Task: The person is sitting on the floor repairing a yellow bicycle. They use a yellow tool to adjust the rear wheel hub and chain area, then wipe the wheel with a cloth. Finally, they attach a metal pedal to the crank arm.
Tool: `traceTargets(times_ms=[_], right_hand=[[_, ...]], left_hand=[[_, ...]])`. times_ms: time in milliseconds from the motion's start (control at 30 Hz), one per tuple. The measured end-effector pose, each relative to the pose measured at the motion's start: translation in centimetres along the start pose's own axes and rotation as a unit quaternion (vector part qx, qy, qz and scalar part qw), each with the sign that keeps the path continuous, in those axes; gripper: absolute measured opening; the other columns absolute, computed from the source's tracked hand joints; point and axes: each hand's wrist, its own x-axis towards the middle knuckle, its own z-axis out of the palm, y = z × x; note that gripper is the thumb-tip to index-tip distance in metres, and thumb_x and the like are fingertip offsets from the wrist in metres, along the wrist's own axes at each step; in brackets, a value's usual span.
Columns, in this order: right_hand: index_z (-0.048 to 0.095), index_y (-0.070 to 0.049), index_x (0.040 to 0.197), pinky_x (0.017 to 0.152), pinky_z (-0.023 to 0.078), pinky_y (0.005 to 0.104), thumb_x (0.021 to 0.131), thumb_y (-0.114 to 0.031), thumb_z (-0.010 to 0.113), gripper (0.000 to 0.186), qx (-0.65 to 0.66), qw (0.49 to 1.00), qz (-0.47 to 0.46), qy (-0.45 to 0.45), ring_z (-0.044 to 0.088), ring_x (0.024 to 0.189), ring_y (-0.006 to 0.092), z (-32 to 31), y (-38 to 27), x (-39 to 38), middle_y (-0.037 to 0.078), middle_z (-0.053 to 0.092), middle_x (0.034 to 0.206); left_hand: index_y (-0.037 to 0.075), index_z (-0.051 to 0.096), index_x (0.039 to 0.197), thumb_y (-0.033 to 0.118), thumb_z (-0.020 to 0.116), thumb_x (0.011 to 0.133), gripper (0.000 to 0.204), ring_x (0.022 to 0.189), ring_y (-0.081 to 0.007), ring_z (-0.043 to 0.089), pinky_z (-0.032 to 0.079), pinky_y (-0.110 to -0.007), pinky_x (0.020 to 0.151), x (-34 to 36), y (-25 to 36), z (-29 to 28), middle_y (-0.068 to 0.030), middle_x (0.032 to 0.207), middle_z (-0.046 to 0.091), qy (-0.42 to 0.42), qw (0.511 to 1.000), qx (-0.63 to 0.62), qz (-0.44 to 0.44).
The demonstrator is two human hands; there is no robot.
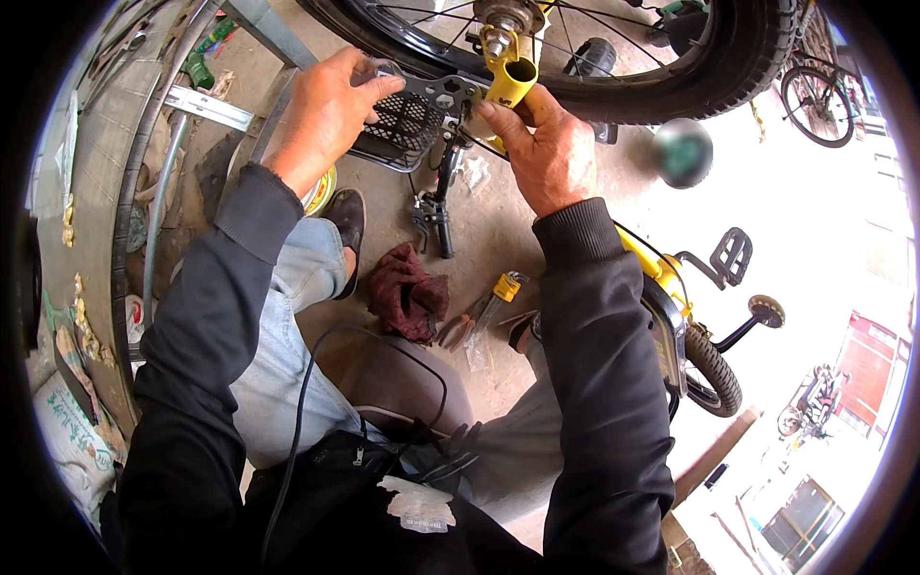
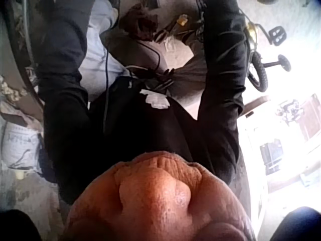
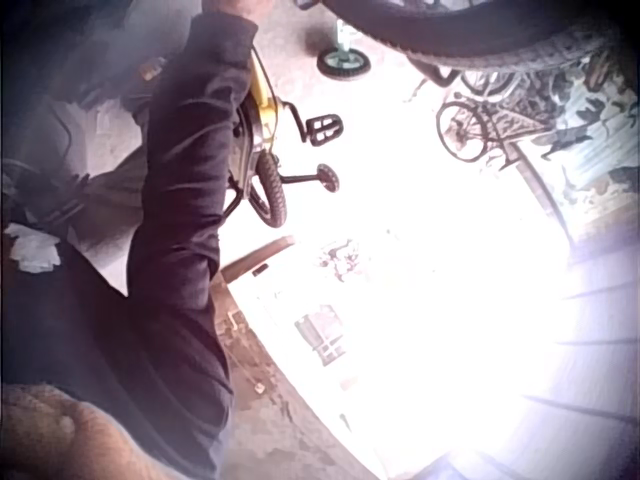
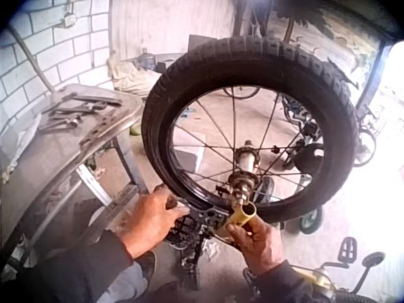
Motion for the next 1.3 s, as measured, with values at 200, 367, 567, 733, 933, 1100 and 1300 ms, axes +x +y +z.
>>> traceTargets(times_ms=[200, 367, 567, 733, 933, 1100, 1300], right_hand=[[0.065, -0.002, 0.108, 0.069, 0.052, 0.0278, 0.088, -0.029, 0.07, 0.034, -0.019, 1.0, 0.0, -0.007, 0.068, 0.077, 0.0141, -0.1, -0.4, 0.0, 0.012, 0.071, 0.087], [0.065, -0.002, 0.107, 0.069, 0.052, 0.0277, 0.088, -0.03, 0.07, 0.034, -0.011, 1.0, -0.01, 0.002, 0.068, 0.077, 0.0142, 0.0, 0.1, 0.0, 0.012, 0.071, 0.087], [0.064, -0.002, 0.108, 0.068, 0.052, 0.0278, 0.088, -0.031, 0.07, 0.036, -0.012, 1.0, -0.009, 0.002, 0.067, 0.076, 0.0144, 0.0, 0.3, 0.1, 0.012, 0.071, 0.087], [0.064, -0.003, 0.109, 0.067, 0.053, 0.028, 0.088, -0.031, 0.07, 0.036, -0.033, 0.999, -0.01, -0.002, 0.067, 0.075, 0.014, -0.1, -0.3, 0.1, 0.011, 0.071, 0.087], [0.064, -0.003, 0.109, 0.068, 0.053, 0.0281, 0.088, -0.033, 0.07, 0.037, -0.004, 1.0, -0.007, 0.005, 0.068, 0.076, 0.0143, 0.0, 0.3, 0.0, 0.01, 0.072, 0.087], [0.064, -0.002, 0.11, 0.068, 0.054, 0.028, 0.088, -0.033, 0.07, 0.038, -0.001, 1.0, -0.004, 0.004, 0.068, 0.076, 0.014, 0.1, 0.3, 0.1, 0.01, 0.072, 0.087], [0.064, -0.002, 0.109, 0.068, 0.054, 0.0282, 0.088, -0.033, 0.07, 0.038, -0.006, 1.0, -0.001, -0.001, 0.068, 0.077, 0.0143, 0.0, 0.1, 0.1, 0.011, 0.072, 0.087]], left_hand=[[-0.002, 0.063, 0.088, 0.026, 0.073, 0.081, 0.03, 0.058, -0.024, 0.062, 0.049, -0.034, 0.055, -0.4, -0.8, 0.1, -0.015, 0.076, 0.066, -0.033, 0.999, 0.011, -0.02], [0.0, 0.062, 0.082, 0.026, 0.075, 0.077, 0.029, 0.075, -0.0388, 0.063, 0.05, -0.041, 0.064, 0.6, 0.4, -0.5, -0.0179, 0.077, 0.066, -0.013, 1.0, 0.001, 0.011], [0.0, 0.061, 0.083, 0.026, 0.075, 0.078, 0.029, 0.076, -0.0384, 0.064, 0.05, -0.043, 0.065, 0.1, -0.3, 0.0, -0.0183, 0.077, 0.066, -0.011, 1.0, 0.028, 0.001], [0.001, 0.059, 0.08, 0.024, 0.076, 0.077, 0.029, 0.073, -0.0388, 0.064, 0.05, -0.043, 0.062, -0.3, 0.2, 0.0, -0.018, 0.072, 0.065, 0.026, 0.997, 0.054, 0.058], [0.002, 0.064, 0.09, 0.022, 0.074, 0.081, 0.024, 0.075, -0.0347, 0.066, 0.051, -0.037, 0.063, 0.4, 1.3, -0.8, -0.0172, 0.08, 0.068, 0.019, 0.994, 0.079, 0.074], [0.001, 0.063, 0.092, 0.02, 0.074, 0.08, 0.024, 0.078, -0.034, 0.067, 0.052, -0.036, 0.065, 0.7, 2.2, -1.0, -0.0174, 0.082, 0.068, 0.017, 0.996, 0.063, 0.063], [0.001, 0.062, 0.091, 0.02, 0.074, 0.08, 0.025, 0.076, -0.0334, 0.067, 0.051, -0.038, 0.064, 0.9, 2.6, -1.0, -0.0159, 0.081, 0.068, 0.032, 0.992, 0.075, 0.093]])
